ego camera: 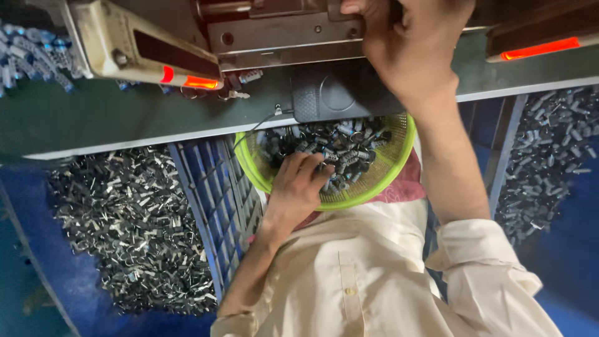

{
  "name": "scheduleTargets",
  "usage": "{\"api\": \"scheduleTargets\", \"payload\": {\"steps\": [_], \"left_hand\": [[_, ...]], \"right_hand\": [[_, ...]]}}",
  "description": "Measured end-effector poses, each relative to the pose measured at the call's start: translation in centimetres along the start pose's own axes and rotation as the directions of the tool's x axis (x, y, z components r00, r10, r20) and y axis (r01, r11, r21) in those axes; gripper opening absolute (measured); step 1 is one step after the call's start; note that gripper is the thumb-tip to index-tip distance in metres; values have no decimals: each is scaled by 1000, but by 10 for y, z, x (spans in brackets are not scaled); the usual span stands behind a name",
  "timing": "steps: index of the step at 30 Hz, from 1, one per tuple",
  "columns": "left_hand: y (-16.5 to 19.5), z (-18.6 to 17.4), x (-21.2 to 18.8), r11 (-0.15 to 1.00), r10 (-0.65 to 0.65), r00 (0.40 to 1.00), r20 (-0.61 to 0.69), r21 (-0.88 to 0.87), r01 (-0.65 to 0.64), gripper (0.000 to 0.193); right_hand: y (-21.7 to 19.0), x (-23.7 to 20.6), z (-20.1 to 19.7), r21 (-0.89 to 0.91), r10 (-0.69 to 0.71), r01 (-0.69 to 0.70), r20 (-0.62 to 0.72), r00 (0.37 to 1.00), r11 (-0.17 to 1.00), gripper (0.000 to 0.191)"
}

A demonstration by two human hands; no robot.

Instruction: The person repeatedly picks small cylindrical components and metal rings from a green basket, inserts the components into a machine slot, and collects the assembled keychains. The process continues in a steady loop throughout the clip.

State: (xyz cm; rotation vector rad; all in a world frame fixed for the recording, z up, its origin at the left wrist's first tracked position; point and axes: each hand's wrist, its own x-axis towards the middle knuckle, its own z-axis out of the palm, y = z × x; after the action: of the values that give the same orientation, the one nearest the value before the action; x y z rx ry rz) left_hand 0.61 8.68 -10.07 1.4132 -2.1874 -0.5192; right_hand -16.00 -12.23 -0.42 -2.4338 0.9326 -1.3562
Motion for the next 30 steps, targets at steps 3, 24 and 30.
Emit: {"api": "scheduleTargets", "payload": {"steps": [3, 24, 30], "left_hand": [[-8, 0, 13, 987, 92, 981, 171, 111, -112, 33], [9, -22, 28, 588, -312, 950, -11, -787, 184, 24], [12, -29, 31, 776, -248, 954, -167, -624, 93, 14]], "right_hand": [[6, -5, -7, 30, 34, -37, 102, 994, 999, 27], [-84, -192, 3, 402, 584, -614, 211, 784, 679, 35], [-86, -187, 8, 695, 579, -506, 157, 800, 511, 41]]}}
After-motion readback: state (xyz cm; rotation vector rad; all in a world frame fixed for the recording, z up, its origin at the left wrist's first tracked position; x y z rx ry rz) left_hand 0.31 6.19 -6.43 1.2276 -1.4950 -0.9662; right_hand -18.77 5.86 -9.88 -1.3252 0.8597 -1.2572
